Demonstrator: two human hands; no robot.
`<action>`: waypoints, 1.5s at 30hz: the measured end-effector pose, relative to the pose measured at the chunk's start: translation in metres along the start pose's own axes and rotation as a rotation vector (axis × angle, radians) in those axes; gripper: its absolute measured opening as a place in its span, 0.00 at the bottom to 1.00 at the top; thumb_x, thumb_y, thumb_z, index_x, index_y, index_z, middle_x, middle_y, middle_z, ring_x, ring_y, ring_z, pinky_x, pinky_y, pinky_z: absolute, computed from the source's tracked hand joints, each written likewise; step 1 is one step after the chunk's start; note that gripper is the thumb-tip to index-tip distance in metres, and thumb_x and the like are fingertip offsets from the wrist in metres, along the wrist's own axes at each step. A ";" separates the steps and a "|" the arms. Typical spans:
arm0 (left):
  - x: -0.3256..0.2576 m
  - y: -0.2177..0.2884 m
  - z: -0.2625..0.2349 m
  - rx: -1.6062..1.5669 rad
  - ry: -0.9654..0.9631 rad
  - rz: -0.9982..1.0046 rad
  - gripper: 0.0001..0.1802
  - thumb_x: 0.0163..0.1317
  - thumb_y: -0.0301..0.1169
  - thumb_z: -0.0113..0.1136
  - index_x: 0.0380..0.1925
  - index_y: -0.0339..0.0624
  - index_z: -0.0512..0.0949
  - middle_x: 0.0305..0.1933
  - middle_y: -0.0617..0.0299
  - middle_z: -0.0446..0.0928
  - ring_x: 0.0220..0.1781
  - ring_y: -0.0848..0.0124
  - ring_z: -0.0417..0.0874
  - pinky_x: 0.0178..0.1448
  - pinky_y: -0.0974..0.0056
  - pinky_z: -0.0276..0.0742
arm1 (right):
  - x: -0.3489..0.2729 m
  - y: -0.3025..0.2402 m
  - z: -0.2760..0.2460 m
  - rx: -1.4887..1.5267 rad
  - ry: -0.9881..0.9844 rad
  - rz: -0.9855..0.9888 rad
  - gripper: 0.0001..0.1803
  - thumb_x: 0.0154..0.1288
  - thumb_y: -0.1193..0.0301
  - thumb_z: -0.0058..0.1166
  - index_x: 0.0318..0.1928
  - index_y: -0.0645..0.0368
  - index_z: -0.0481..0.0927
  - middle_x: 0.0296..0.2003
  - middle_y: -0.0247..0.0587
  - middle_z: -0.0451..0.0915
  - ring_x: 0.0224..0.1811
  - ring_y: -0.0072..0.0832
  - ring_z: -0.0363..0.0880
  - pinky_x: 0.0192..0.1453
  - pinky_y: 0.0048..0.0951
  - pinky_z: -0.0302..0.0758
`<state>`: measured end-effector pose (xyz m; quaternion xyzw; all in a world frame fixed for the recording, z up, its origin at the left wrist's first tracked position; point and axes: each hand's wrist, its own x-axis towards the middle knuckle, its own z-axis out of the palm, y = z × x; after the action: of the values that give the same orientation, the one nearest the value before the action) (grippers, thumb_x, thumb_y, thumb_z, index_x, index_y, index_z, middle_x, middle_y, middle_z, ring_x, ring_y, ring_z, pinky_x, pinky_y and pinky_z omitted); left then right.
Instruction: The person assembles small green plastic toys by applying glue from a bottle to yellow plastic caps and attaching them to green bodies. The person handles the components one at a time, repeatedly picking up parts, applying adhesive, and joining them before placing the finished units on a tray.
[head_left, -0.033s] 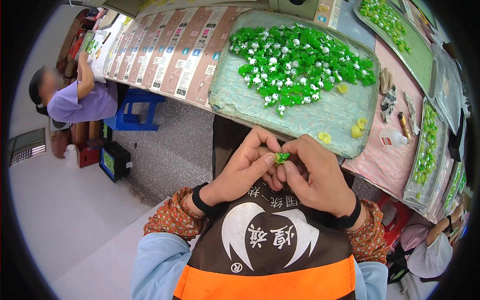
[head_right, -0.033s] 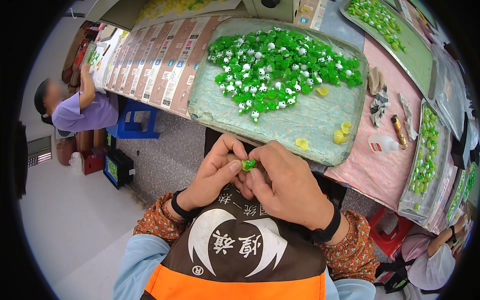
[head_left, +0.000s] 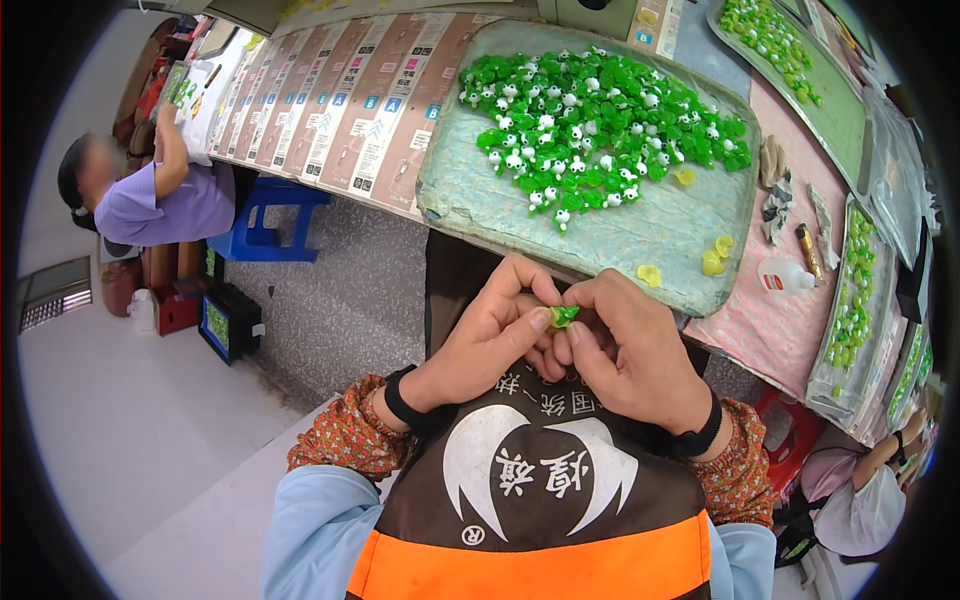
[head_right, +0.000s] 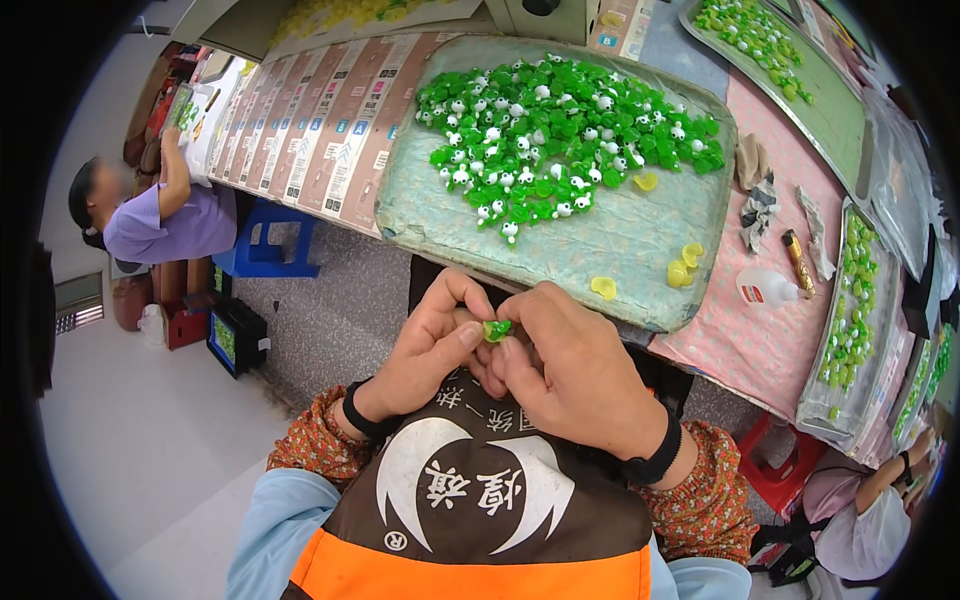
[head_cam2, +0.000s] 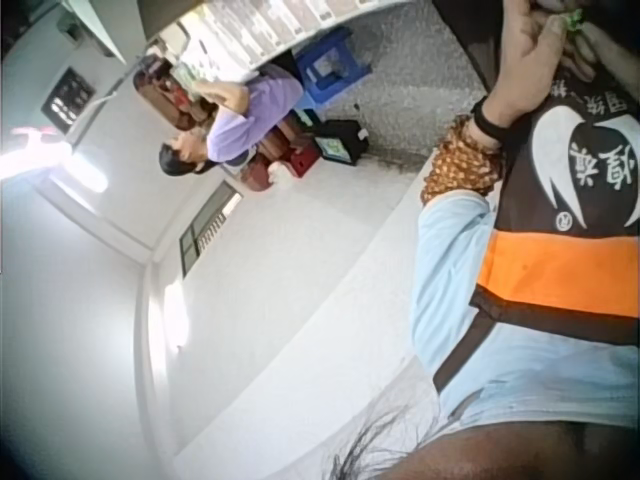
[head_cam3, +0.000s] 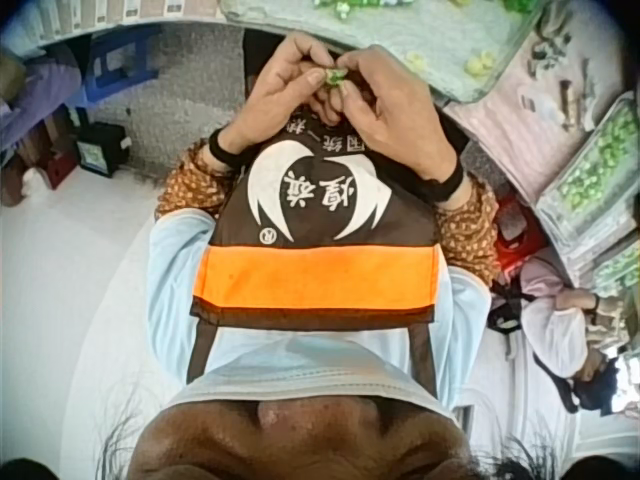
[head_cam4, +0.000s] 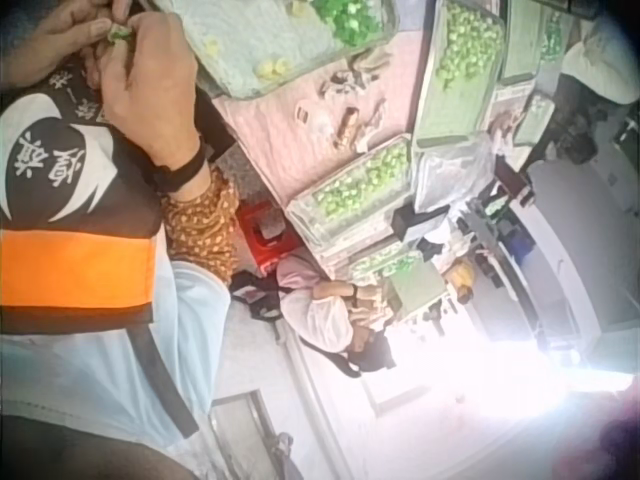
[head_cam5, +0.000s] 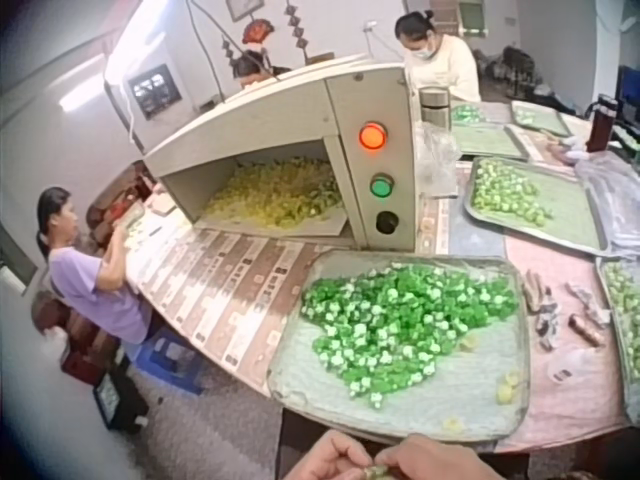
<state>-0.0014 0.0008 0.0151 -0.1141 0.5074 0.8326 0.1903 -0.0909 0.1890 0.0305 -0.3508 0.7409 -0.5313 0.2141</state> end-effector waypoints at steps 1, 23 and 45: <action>0.000 0.000 -0.001 0.014 -0.001 0.001 0.08 0.78 0.30 0.45 0.52 0.43 0.60 0.36 0.55 0.80 0.34 0.71 0.84 0.39 0.69 0.84 | 0.000 -0.001 0.000 -0.005 -0.004 0.003 0.10 0.62 0.77 0.56 0.44 0.64 0.75 0.33 0.49 0.76 0.31 0.46 0.79 0.34 0.39 0.75; 0.010 -0.007 -0.007 -0.281 -0.108 -0.195 0.14 0.77 0.40 0.50 0.50 0.46 0.62 0.29 0.57 0.80 0.27 0.68 0.85 0.29 0.68 0.86 | -0.007 -0.001 0.008 -0.005 0.055 0.074 0.08 0.57 0.77 0.58 0.36 0.63 0.74 0.29 0.46 0.76 0.25 0.42 0.78 0.28 0.39 0.74; 0.007 -0.005 -0.011 -0.247 -0.070 -0.137 0.09 0.79 0.36 0.46 0.50 0.45 0.64 0.32 0.59 0.77 0.31 0.71 0.83 0.35 0.64 0.88 | 0.000 -0.005 -0.001 0.007 0.084 -0.030 0.10 0.61 0.80 0.61 0.43 0.62 0.78 0.33 0.44 0.77 0.28 0.37 0.81 0.31 0.33 0.76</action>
<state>-0.0055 -0.0054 0.0029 -0.1418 0.3852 0.8773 0.2488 -0.0896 0.1888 0.0354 -0.3386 0.7421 -0.5511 0.1760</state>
